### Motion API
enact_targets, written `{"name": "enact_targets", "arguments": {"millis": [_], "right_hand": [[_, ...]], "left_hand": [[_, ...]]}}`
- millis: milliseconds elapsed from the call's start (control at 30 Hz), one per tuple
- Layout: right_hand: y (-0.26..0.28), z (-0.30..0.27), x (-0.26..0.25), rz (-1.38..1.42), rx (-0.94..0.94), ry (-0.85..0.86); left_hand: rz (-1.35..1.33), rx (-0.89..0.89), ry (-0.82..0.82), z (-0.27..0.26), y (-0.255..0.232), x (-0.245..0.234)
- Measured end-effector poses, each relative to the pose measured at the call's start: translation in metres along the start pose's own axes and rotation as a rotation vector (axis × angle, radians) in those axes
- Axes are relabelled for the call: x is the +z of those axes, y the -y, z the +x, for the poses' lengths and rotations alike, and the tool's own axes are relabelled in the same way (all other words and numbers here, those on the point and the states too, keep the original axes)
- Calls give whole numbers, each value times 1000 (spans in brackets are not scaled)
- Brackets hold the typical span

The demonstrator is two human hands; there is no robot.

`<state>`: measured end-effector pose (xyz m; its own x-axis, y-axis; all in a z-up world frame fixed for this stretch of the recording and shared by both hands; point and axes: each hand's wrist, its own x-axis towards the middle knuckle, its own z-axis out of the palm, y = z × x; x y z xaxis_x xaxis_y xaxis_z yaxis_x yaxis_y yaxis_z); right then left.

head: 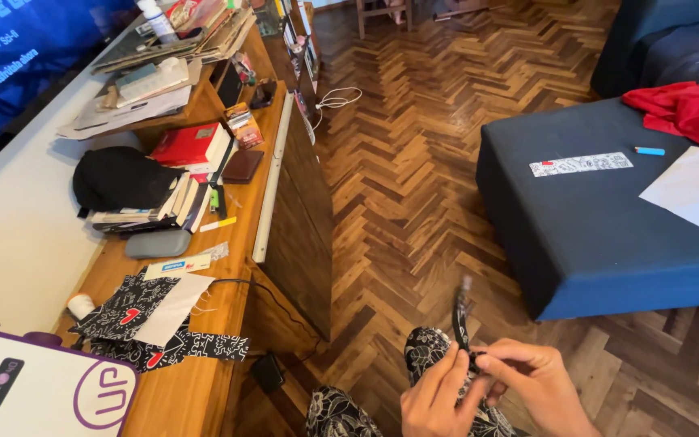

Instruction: Sewing a patterned strap and attaching hardware using a sewing machine

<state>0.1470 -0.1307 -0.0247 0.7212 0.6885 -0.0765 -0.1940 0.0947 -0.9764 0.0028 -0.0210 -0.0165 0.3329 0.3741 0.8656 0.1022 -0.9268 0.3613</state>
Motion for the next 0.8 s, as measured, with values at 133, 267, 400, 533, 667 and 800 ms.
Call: {"name": "enact_targets", "arguments": {"millis": [133, 267, 400, 533, 667, 800], "right_hand": [[0, -5, 8, -187, -153, -38], [5, -1, 2, -284, -142, 31], [13, -2, 5, -366, -200, 95], [24, -1, 3, -289, -312, 121], [12, 1, -4, -235, -328, 82], [15, -2, -2, -208, -301, -5]], "left_hand": [[-257, -175, 121, -22, 17, 5], [-402, -221, 155, -8, 14, -2], [-291, -153, 73, -10, 11, 5], [-399, -245, 27, 7, -7, 0], [-518, -365, -31, 13, -17, 1], [-560, -346, -70, 7, -14, 5]]}}
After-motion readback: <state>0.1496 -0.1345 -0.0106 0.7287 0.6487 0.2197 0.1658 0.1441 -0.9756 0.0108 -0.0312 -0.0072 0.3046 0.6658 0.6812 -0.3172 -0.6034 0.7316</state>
